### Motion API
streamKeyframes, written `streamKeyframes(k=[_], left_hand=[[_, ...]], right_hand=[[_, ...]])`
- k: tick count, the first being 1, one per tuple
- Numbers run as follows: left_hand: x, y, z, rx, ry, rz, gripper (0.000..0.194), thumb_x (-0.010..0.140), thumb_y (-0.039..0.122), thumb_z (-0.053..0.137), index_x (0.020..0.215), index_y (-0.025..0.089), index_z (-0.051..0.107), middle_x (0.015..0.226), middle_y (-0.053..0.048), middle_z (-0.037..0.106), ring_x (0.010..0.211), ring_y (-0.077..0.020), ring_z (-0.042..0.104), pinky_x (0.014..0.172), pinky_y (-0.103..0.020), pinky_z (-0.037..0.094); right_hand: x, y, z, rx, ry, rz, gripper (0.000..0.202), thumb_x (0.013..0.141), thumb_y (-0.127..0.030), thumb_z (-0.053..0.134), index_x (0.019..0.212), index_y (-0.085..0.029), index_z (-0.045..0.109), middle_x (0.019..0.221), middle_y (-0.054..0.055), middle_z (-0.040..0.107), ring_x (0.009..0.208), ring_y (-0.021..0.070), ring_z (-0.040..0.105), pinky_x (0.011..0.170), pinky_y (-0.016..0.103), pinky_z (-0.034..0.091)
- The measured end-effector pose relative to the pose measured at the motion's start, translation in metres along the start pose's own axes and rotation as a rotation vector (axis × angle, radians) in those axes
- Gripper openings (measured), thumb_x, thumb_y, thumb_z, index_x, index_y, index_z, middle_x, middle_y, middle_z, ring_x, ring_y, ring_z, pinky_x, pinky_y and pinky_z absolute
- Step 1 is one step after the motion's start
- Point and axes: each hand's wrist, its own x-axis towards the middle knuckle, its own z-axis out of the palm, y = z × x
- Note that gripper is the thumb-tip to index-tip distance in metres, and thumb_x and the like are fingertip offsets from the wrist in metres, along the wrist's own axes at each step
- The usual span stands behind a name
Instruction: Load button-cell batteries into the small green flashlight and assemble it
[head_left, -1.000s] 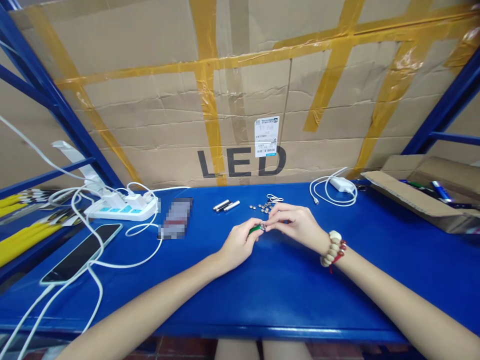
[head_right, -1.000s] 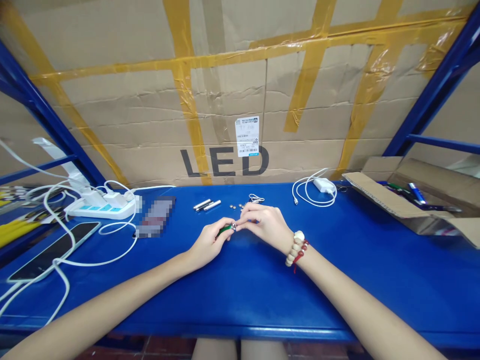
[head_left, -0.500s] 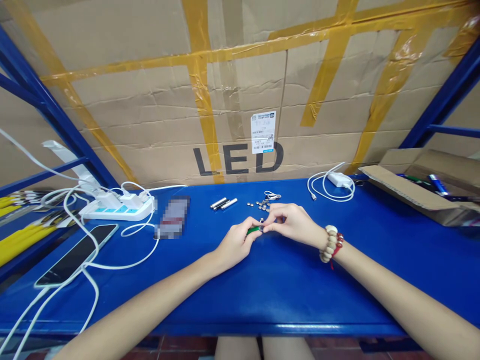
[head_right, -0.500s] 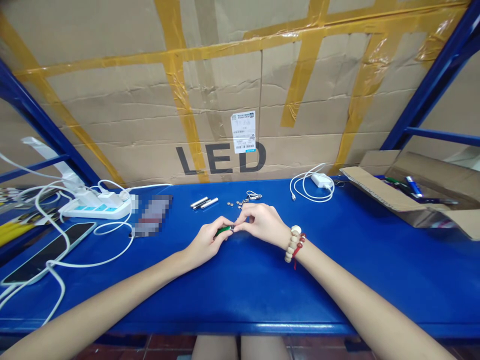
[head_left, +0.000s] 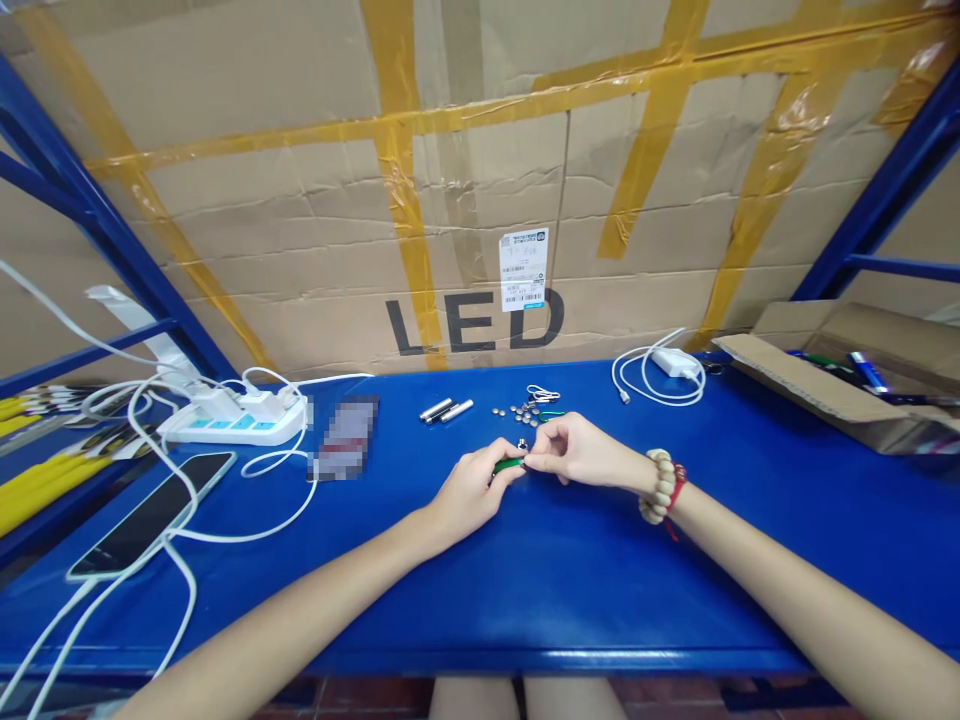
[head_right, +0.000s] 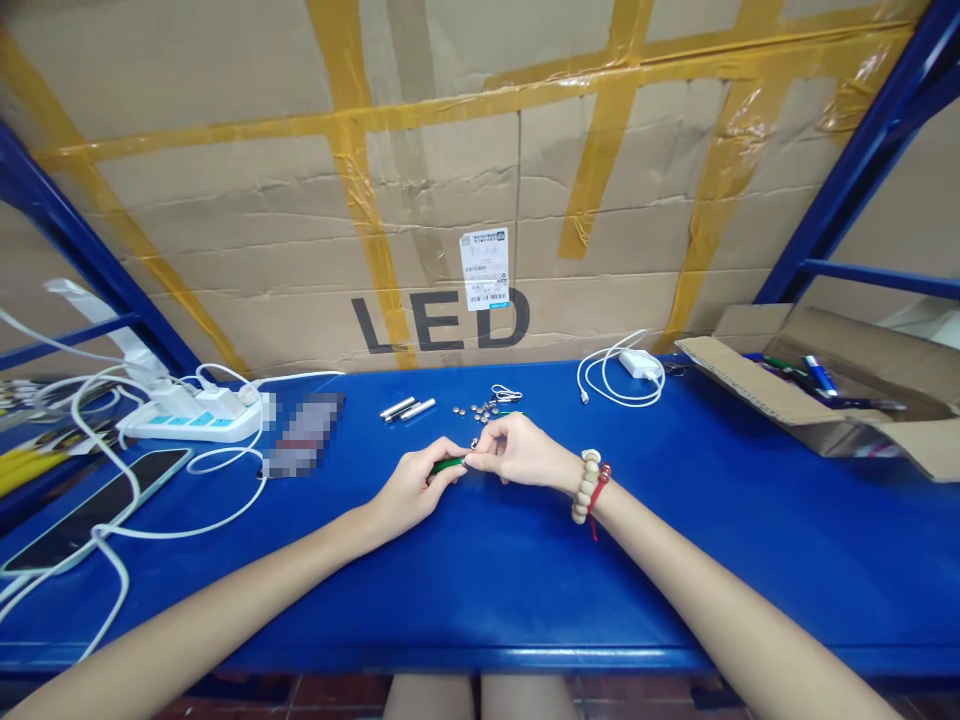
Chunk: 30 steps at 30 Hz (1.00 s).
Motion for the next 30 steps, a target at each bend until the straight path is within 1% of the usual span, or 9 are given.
streamKeyframes(k=[5, 9, 12, 15, 18, 22, 25, 28, 30], left_hand=[[0.001, 0.003, 0.0, 0.019, 0.044, 0.022, 0.012, 0.086, 0.022, 0.047, 0.091, 0.018, 0.057, 0.088, -0.003, 0.066, 0.074, -0.0144, 0.061, 0.069, -0.023, 0.045], [0.001, 0.004, 0.0, -0.045, 0.02, 0.046, 0.011, 0.085, 0.021, 0.048, 0.091, 0.018, 0.055, 0.087, -0.003, 0.067, 0.073, -0.0139, 0.062, 0.067, -0.022, 0.046], [-0.003, 0.002, 0.002, -0.077, 0.006, 0.053, 0.011, 0.085, 0.024, 0.047, 0.093, 0.018, 0.052, 0.085, -0.003, 0.067, 0.07, -0.0138, 0.063, 0.063, -0.022, 0.047], [-0.006, 0.001, 0.002, -0.055, 0.002, 0.078, 0.011, 0.086, 0.026, 0.047, 0.092, 0.018, 0.051, 0.089, -0.004, 0.066, 0.073, -0.0147, 0.064, 0.065, -0.022, 0.047], [-0.008, 0.001, 0.001, -0.035, -0.018, 0.126, 0.012, 0.086, 0.026, 0.046, 0.093, 0.017, 0.052, 0.091, -0.005, 0.066, 0.076, -0.0153, 0.064, 0.068, -0.023, 0.048], [-0.008, 0.002, -0.001, -0.021, -0.046, 0.184, 0.019, 0.088, 0.025, 0.044, 0.102, 0.018, 0.055, 0.094, -0.005, 0.066, 0.08, -0.0148, 0.063, 0.073, -0.023, 0.047], [-0.007, 0.002, -0.001, -0.015, -0.023, 0.189, 0.022, 0.087, 0.022, 0.044, 0.104, 0.018, 0.057, 0.094, -0.004, 0.066, 0.081, -0.0145, 0.062, 0.075, -0.022, 0.046], [-0.003, 0.003, -0.001, -0.035, 0.037, 0.136, 0.02, 0.087, 0.021, 0.043, 0.099, 0.017, 0.058, 0.084, -0.003, 0.066, 0.073, -0.013, 0.061, 0.069, -0.021, 0.046], [0.0, 0.004, -0.002, -0.044, 0.08, 0.081, 0.018, 0.086, 0.021, 0.043, 0.093, 0.016, 0.058, 0.073, -0.001, 0.064, 0.065, -0.0117, 0.059, 0.064, -0.02, 0.045]], right_hand=[[0.001, -0.001, -0.003, 0.071, -0.006, 0.002, 0.031, 0.063, -0.041, 0.07, 0.061, -0.013, 0.056, 0.055, -0.002, 0.055, 0.042, 0.0064, 0.047, 0.042, 0.02, 0.038], [0.0, -0.007, -0.008, 0.085, -0.057, 0.06, 0.031, 0.06, -0.039, 0.072, 0.059, -0.013, 0.057, 0.048, -0.004, 0.05, 0.042, 0.0058, 0.045, 0.04, 0.018, 0.033], [-0.002, -0.009, -0.012, 0.108, -0.126, 0.108, 0.031, 0.062, -0.039, 0.071, 0.055, -0.013, 0.057, 0.045, -0.005, 0.048, 0.042, 0.0046, 0.04, 0.04, 0.017, 0.031], [-0.002, -0.007, -0.012, 0.121, -0.175, 0.129, 0.029, 0.063, -0.038, 0.069, 0.055, -0.013, 0.058, 0.046, -0.005, 0.048, 0.043, 0.004, 0.039, 0.041, 0.017, 0.03], [-0.002, -0.003, -0.009, 0.126, -0.177, 0.146, 0.024, 0.062, -0.034, 0.069, 0.056, -0.012, 0.06, 0.047, -0.005, 0.049, 0.044, 0.004, 0.039, 0.042, 0.017, 0.03], [-0.002, -0.002, -0.005, 0.134, -0.138, 0.131, 0.023, 0.06, -0.031, 0.07, 0.053, -0.012, 0.058, 0.046, -0.005, 0.05, 0.044, 0.0041, 0.04, 0.042, 0.017, 0.029], [-0.001, -0.002, -0.005, 0.116, -0.074, 0.106, 0.026, 0.059, -0.032, 0.071, 0.051, -0.012, 0.056, 0.044, -0.005, 0.049, 0.042, 0.0039, 0.039, 0.042, 0.017, 0.028], [0.002, -0.001, -0.003, 0.096, 0.004, 0.072, 0.03, 0.06, -0.036, 0.071, 0.054, -0.012, 0.055, 0.047, -0.003, 0.05, 0.043, 0.0047, 0.041, 0.041, 0.017, 0.03], [0.003, -0.001, -0.001, 0.06, 0.091, 0.019, 0.03, 0.062, -0.039, 0.07, 0.06, -0.012, 0.058, 0.053, -0.001, 0.054, 0.045, 0.006, 0.045, 0.043, 0.018, 0.034]])
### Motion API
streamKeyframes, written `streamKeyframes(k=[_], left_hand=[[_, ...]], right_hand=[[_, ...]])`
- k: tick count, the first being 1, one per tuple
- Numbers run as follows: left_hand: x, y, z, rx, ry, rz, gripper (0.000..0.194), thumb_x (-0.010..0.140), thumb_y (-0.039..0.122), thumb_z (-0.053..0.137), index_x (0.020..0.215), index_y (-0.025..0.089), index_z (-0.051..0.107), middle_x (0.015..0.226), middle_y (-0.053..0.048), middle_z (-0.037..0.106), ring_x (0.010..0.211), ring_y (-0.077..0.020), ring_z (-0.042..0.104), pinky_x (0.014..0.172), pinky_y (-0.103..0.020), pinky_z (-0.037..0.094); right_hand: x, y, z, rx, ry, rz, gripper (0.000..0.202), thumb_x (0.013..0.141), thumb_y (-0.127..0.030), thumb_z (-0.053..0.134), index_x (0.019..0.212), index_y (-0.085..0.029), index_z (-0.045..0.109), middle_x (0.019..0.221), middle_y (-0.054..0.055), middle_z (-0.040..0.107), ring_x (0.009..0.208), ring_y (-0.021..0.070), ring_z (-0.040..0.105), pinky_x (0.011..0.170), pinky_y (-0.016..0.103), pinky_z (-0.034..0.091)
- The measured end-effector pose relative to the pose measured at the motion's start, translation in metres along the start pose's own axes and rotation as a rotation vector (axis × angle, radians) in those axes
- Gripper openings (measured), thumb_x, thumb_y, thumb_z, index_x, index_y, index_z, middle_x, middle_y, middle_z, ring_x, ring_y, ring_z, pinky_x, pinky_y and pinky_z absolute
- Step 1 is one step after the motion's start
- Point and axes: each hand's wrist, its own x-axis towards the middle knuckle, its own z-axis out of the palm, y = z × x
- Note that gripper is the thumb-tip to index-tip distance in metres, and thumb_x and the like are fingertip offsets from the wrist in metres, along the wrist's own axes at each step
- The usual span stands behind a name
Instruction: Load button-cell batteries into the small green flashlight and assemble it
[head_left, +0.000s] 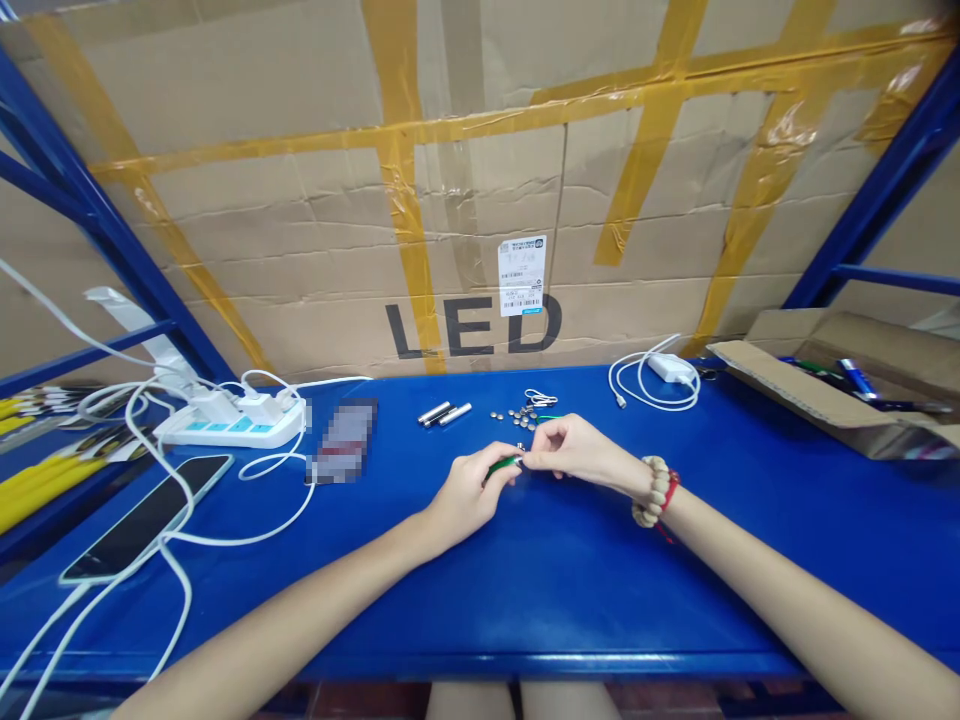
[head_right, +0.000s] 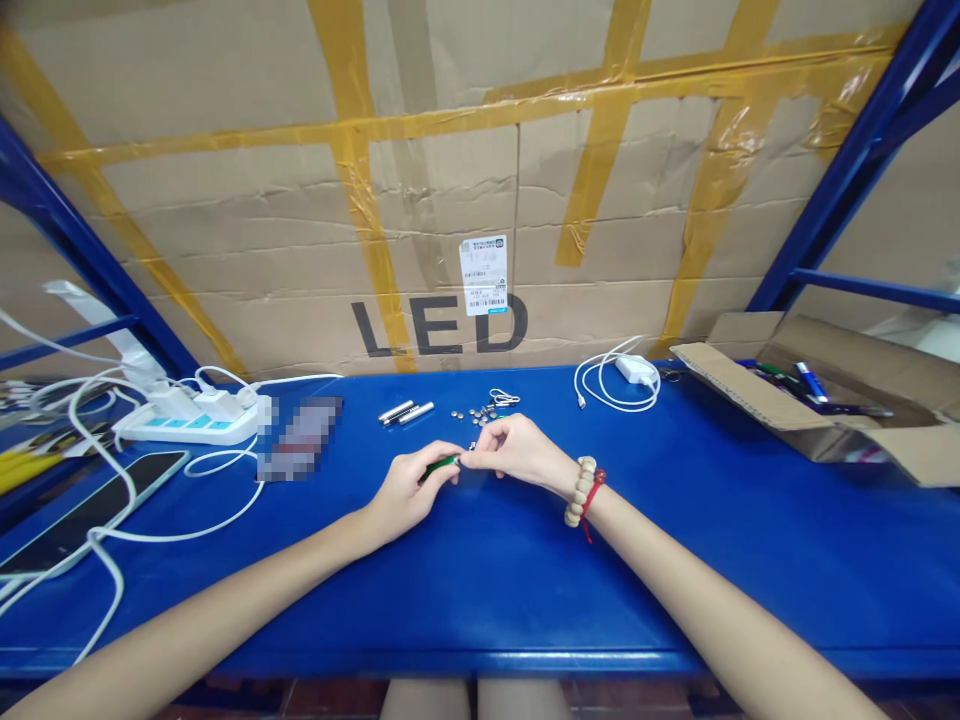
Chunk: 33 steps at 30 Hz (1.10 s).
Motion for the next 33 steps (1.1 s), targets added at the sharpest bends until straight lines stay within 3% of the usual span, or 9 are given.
streamKeyframes(k=[4, 7, 10, 18, 24, 33], left_hand=[[0.006, 0.002, 0.0, -0.005, 0.039, -0.073, 0.017, 0.087, 0.022, 0.04, 0.088, 0.016, 0.056, 0.064, 0.002, 0.057, 0.059, -0.0101, 0.053, 0.061, -0.02, 0.041], [0.007, 0.003, -0.001, -0.022, 0.022, -0.079, 0.018, 0.088, 0.023, 0.037, 0.087, 0.016, 0.054, 0.064, 0.002, 0.054, 0.06, -0.01, 0.052, 0.063, -0.02, 0.04], [0.007, 0.005, -0.001, -0.031, -0.011, -0.072, 0.021, 0.088, 0.023, 0.035, 0.08, 0.016, 0.052, 0.062, 0.003, 0.051, 0.06, -0.0098, 0.05, 0.063, -0.02, 0.039], [0.004, 0.002, 0.001, -0.086, -0.125, -0.132, 0.024, 0.089, 0.026, 0.03, 0.087, 0.015, 0.052, 0.062, 0.004, 0.044, 0.055, -0.0091, 0.041, 0.055, -0.02, 0.032], [0.003, 0.001, -0.001, 0.019, -0.184, -0.105, 0.024, 0.091, 0.026, 0.028, 0.093, 0.02, 0.051, 0.065, 0.004, 0.046, 0.059, -0.0103, 0.044, 0.06, -0.021, 0.034], [0.0, 0.004, 0.001, 0.072, -0.227, -0.091, 0.018, 0.092, 0.025, 0.026, 0.09, 0.02, 0.043, 0.075, 0.001, 0.049, 0.067, -0.0128, 0.047, 0.063, -0.023, 0.037]], right_hand=[[0.0, -0.002, 0.004, -0.12, 0.197, -0.22, 0.029, 0.068, -0.041, 0.068, 0.079, -0.014, 0.063, 0.07, 0.002, 0.06, 0.049, 0.0069, 0.049, 0.048, 0.021, 0.041], [-0.002, -0.006, 0.001, -0.229, 0.211, -0.414, 0.024, 0.072, -0.04, 0.065, 0.08, -0.017, 0.067, 0.081, 0.005, 0.062, 0.058, 0.0096, 0.052, 0.056, 0.024, 0.044], [-0.003, -0.008, -0.004, -0.28, 0.174, -0.518, 0.023, 0.073, -0.042, 0.064, 0.078, -0.02, 0.071, 0.077, 0.005, 0.062, 0.071, 0.0147, 0.055, 0.063, 0.027, 0.045], [-0.002, -0.006, -0.011, -0.22, 0.003, -0.493, 0.021, 0.074, -0.038, 0.064, 0.076, -0.019, 0.072, 0.076, 0.004, 0.061, 0.061, 0.0114, 0.055, 0.055, 0.025, 0.045], [-0.004, -0.007, -0.011, -0.27, 0.011, -0.478, 0.02, 0.075, -0.038, 0.063, 0.069, -0.02, 0.071, 0.073, 0.003, 0.062, 0.069, 0.0135, 0.057, 0.061, 0.025, 0.045], [-0.003, -0.005, -0.009, -0.247, 0.039, -0.43, 0.024, 0.07, -0.041, 0.067, 0.064, -0.017, 0.067, 0.069, 0.004, 0.062, 0.067, 0.0139, 0.057, 0.06, 0.025, 0.045]])
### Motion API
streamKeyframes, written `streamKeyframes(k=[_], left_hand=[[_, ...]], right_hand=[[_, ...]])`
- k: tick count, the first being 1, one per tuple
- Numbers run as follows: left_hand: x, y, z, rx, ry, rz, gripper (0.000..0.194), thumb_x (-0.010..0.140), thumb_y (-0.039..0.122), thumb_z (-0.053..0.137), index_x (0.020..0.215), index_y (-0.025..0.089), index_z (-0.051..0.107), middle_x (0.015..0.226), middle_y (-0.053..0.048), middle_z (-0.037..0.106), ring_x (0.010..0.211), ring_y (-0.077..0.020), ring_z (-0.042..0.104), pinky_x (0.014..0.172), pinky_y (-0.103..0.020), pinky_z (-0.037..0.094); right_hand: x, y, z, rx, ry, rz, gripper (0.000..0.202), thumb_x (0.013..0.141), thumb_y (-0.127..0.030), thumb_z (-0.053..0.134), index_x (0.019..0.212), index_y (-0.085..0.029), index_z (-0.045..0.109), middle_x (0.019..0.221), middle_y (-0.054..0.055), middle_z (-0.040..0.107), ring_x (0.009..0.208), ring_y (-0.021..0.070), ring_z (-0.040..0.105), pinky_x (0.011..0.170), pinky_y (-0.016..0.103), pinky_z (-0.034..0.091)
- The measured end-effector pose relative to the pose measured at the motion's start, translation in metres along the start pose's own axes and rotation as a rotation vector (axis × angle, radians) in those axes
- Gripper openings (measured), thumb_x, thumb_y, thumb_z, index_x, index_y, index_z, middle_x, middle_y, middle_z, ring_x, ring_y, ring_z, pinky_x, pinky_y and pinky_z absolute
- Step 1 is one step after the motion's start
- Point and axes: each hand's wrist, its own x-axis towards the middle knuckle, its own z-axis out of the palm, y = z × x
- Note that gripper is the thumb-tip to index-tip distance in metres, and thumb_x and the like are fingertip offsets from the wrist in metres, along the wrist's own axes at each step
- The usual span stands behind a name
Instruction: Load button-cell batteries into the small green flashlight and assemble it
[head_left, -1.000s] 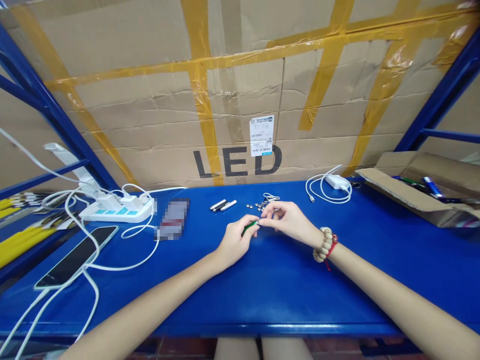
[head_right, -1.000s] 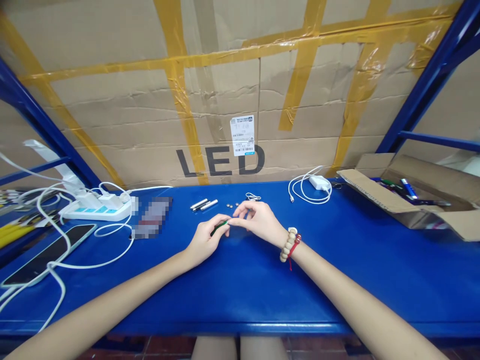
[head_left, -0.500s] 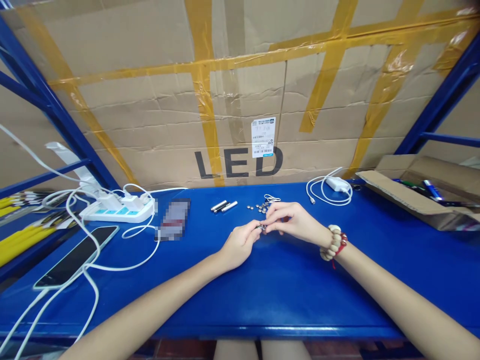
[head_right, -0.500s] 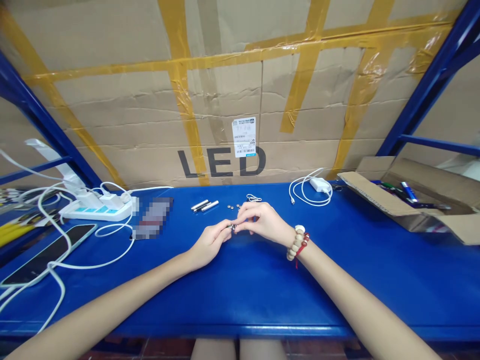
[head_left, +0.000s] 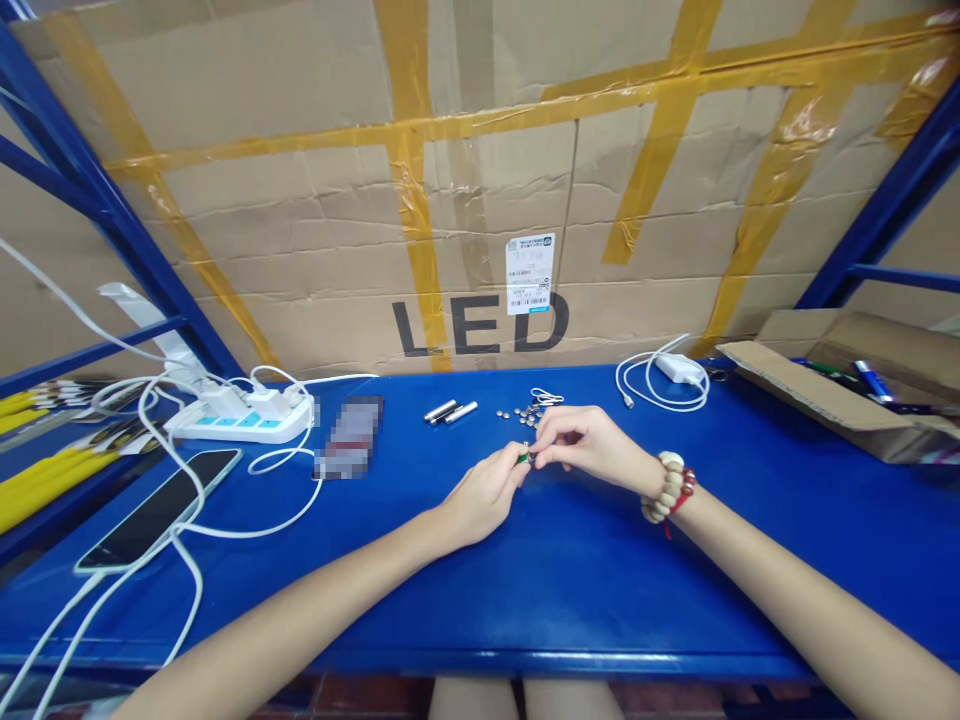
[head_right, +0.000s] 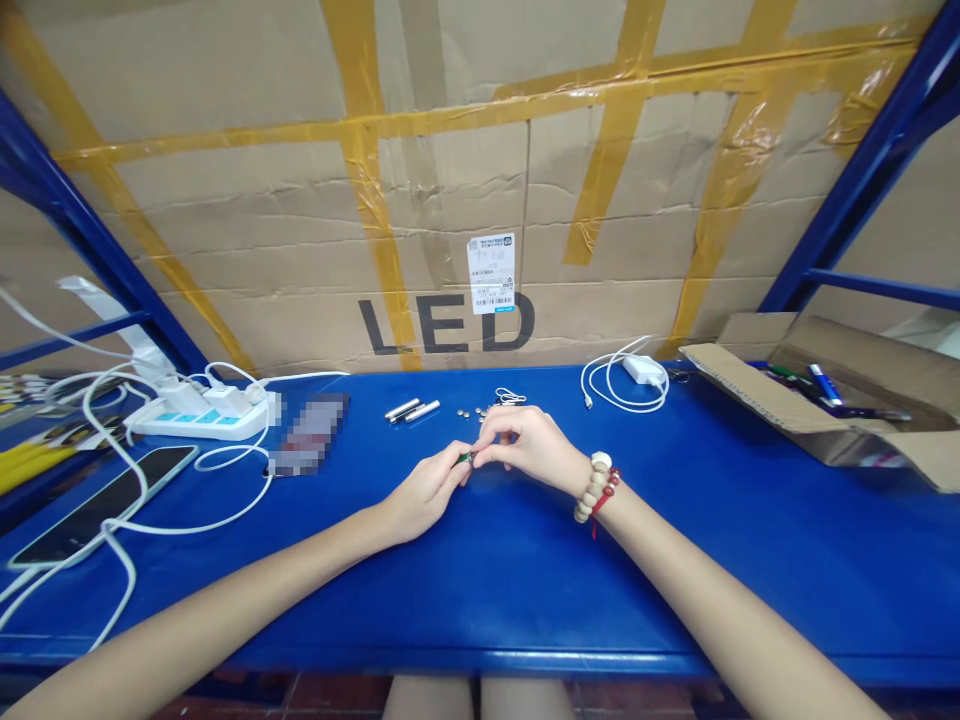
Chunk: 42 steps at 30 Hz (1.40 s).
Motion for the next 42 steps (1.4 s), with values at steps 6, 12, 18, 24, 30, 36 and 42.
streamKeyframes(k=[6, 12, 18, 24, 30, 36, 42], left_hand=[[0.0, 0.0032, 0.0006, -0.015, 0.049, 0.057, 0.019, 0.092, 0.023, 0.029, 0.089, 0.019, 0.047, 0.074, 0.0, 0.051, 0.066, -0.0123, 0.048, 0.064, -0.023, 0.038], [-0.0018, 0.0007, 0.0001, -0.051, 0.075, 0.073, 0.022, 0.092, 0.024, 0.031, 0.105, 0.019, 0.048, 0.077, 0.0, 0.055, 0.069, -0.0125, 0.052, 0.067, -0.023, 0.041], [-0.0004, -0.0005, -0.0006, -0.039, 0.112, 0.068, 0.025, 0.091, 0.025, 0.033, 0.106, 0.02, 0.053, 0.081, -0.002, 0.06, 0.074, -0.0139, 0.055, 0.071, -0.024, 0.043], [0.0014, 0.0006, 0.0003, -0.027, 0.202, 0.021, 0.023, 0.091, 0.023, 0.034, 0.102, 0.02, 0.054, 0.077, -0.001, 0.06, 0.071, -0.0132, 0.055, 0.069, -0.023, 0.042], [0.0028, -0.0005, -0.0003, -0.056, 0.24, -0.022, 0.023, 0.091, 0.025, 0.033, 0.098, 0.021, 0.055, 0.069, 0.003, 0.055, 0.064, -0.011, 0.053, 0.065, -0.021, 0.04], [0.0033, -0.0037, 0.0006, -0.101, 0.233, -0.065, 0.024, 0.091, 0.028, 0.032, 0.095, 0.02, 0.054, 0.065, 0.004, 0.054, 0.062, -0.011, 0.053, 0.066, -0.021, 0.04], [0.0037, -0.0011, -0.0011, -0.167, 0.207, -0.086, 0.027, 0.089, 0.029, 0.034, 0.095, 0.018, 0.057, 0.062, 0.003, 0.048, 0.057, -0.0107, 0.045, 0.059, -0.021, 0.034]], right_hand=[[0.0021, -0.0013, -0.0042, 0.167, -0.058, 0.169, 0.029, 0.061, -0.043, 0.072, 0.062, -0.015, 0.063, 0.065, 0.001, 0.06, 0.049, 0.008, 0.051, 0.045, 0.021, 0.041], [0.0024, 0.0021, -0.0035, 0.254, -0.088, 0.245, 0.029, 0.057, -0.039, 0.075, 0.059, -0.013, 0.061, 0.062, 0.001, 0.06, 0.052, 0.0076, 0.05, 0.046, 0.019, 0.039], [0.0022, 0.0028, -0.0018, 0.247, -0.088, 0.341, 0.031, 0.057, -0.041, 0.074, 0.061, -0.013, 0.062, 0.057, 0.0, 0.06, 0.049, 0.0072, 0.048, 0.045, 0.019, 0.037], [0.0035, -0.0022, 0.0025, 0.144, 0.012, 0.329, 0.033, 0.059, -0.044, 0.073, 0.065, -0.014, 0.061, 0.051, -0.002, 0.054, 0.042, 0.0062, 0.044, 0.041, 0.02, 0.033], [0.0028, -0.0046, 0.0032, 0.047, 0.118, 0.099, 0.026, 0.07, -0.042, 0.066, 0.071, -0.016, 0.066, 0.08, 0.004, 0.061, 0.049, 0.0068, 0.051, 0.047, 0.022, 0.042], [-0.0004, -0.0013, 0.0003, -0.179, 0.131, -0.1, 0.019, 0.078, -0.036, 0.06, 0.08, -0.022, 0.071, 0.082, 0.005, 0.062, 0.074, 0.0143, 0.058, 0.063, 0.025, 0.046], [-0.0024, 0.0018, -0.0016, -0.3, 0.087, -0.212, 0.018, 0.083, -0.031, 0.055, 0.084, -0.025, 0.072, 0.085, 0.003, 0.063, 0.078, 0.0132, 0.059, 0.068, 0.024, 0.046]])
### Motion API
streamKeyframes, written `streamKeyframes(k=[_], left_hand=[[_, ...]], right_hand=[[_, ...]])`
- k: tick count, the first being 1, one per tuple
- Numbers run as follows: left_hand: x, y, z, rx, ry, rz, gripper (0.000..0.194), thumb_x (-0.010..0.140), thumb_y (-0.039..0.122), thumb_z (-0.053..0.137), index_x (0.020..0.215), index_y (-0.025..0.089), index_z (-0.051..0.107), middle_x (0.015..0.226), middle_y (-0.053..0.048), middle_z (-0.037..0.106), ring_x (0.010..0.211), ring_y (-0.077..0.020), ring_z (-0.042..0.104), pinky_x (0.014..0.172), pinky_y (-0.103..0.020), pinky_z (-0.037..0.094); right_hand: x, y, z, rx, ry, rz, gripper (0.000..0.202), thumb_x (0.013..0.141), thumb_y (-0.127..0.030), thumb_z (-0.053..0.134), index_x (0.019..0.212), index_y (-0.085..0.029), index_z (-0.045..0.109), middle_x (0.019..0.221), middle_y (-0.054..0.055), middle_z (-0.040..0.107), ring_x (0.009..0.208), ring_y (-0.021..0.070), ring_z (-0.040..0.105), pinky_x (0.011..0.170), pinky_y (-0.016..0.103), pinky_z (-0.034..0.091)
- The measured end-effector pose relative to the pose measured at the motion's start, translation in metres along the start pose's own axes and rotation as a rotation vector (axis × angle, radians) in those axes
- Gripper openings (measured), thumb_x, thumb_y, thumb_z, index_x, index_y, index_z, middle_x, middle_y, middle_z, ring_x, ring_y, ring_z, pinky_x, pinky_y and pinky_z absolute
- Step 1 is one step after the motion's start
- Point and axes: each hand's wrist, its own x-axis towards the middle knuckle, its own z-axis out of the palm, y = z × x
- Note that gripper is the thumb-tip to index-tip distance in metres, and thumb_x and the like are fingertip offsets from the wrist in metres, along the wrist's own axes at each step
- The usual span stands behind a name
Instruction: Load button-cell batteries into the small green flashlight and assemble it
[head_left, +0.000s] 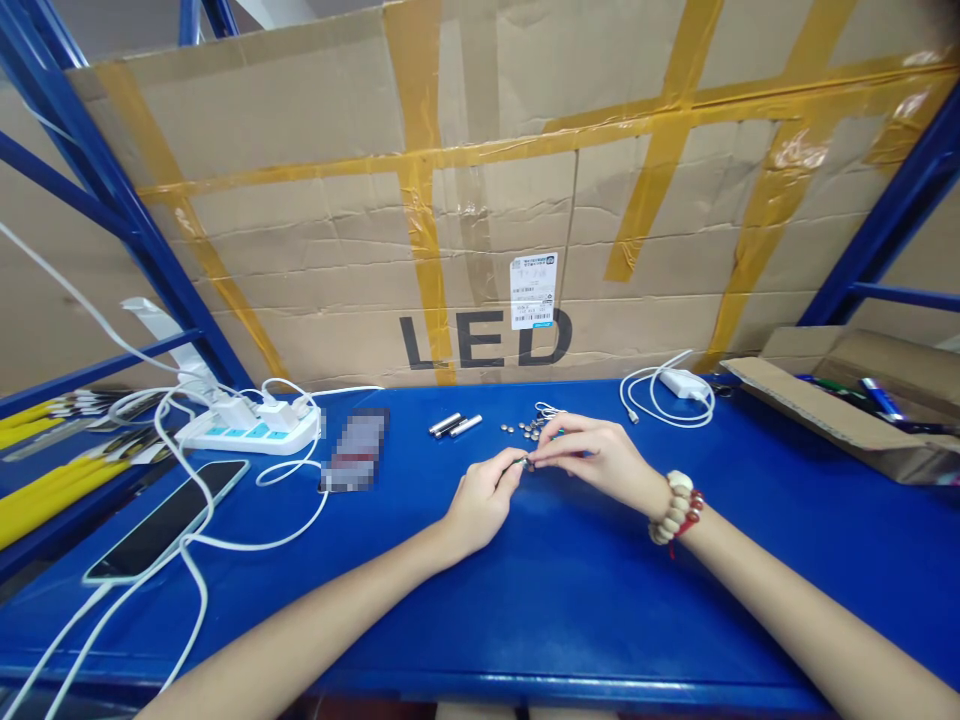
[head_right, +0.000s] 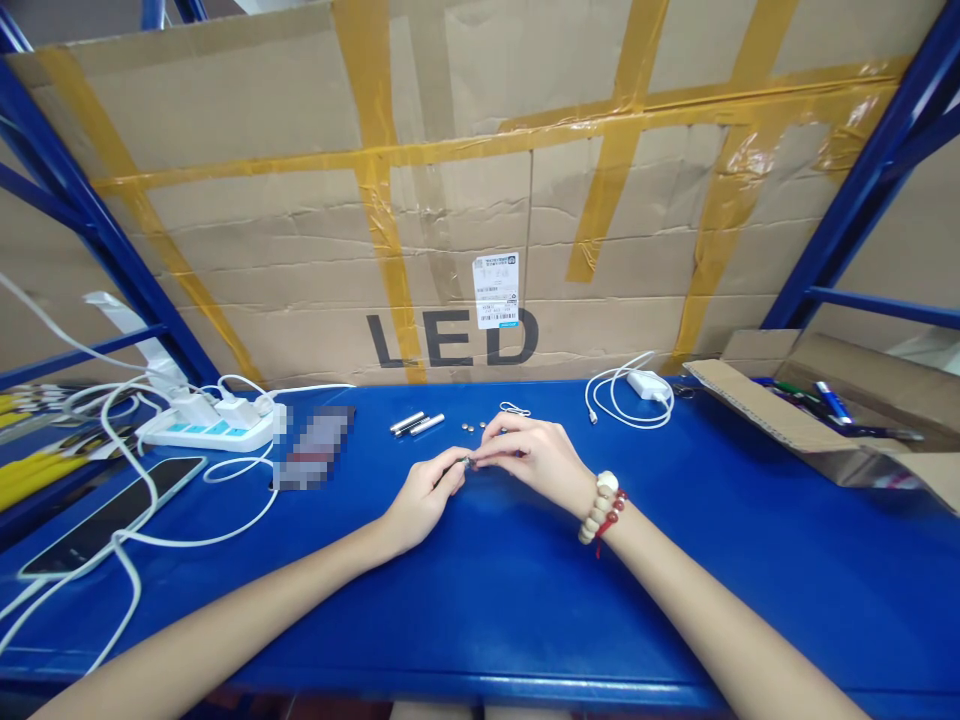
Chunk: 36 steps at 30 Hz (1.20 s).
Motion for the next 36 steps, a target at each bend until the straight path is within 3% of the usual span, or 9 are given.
streamKeyframes(k=[12, 18, 24, 36], left_hand=[[0.001, -0.002, 0.0, -0.121, -0.068, 0.026, 0.032, 0.088, 0.032, 0.032, 0.092, 0.013, 0.057, 0.063, 0.002, 0.045, 0.058, -0.0106, 0.041, 0.058, -0.022, 0.031], [0.001, -0.002, -0.001, -0.179, -0.118, 0.011, 0.035, 0.088, 0.035, 0.031, 0.089, 0.01, 0.057, 0.057, 0.003, 0.038, 0.051, -0.0095, 0.034, 0.054, -0.022, 0.028], [0.0, -0.002, -0.001, -0.136, -0.141, 0.01, 0.032, 0.088, 0.031, 0.031, 0.092, 0.012, 0.056, 0.057, 0.003, 0.043, 0.053, -0.0098, 0.039, 0.057, -0.022, 0.031], [-0.003, -0.002, -0.001, -0.051, -0.157, 0.058, 0.019, 0.09, 0.026, 0.031, 0.083, 0.017, 0.046, 0.06, 0.005, 0.048, 0.054, -0.0084, 0.042, 0.058, -0.019, 0.033]], right_hand=[[0.0, -0.001, -0.006, -0.06, -0.026, -0.062, 0.02, 0.084, -0.033, 0.053, 0.089, -0.026, 0.071, 0.085, 0.002, 0.063, 0.075, 0.0104, 0.06, 0.064, 0.02, 0.045], [0.0, 0.0, -0.004, 0.024, -0.084, -0.041, 0.02, 0.084, -0.03, 0.053, 0.081, -0.023, 0.071, 0.083, 0.002, 0.064, 0.074, 0.011, 0.06, 0.064, 0.021, 0.046], [-0.002, 0.001, 0.001, 0.138, -0.116, 0.115, 0.022, 0.085, -0.027, 0.052, 0.074, -0.019, 0.07, 0.082, 0.002, 0.063, 0.052, 0.0052, 0.054, 0.049, 0.018, 0.044], [-0.001, 0.0, 0.007, 0.251, -0.116, 0.271, 0.02, 0.077, -0.035, 0.061, 0.07, -0.018, 0.067, 0.074, 0.001, 0.063, 0.047, 0.0062, 0.052, 0.049, 0.02, 0.042]])
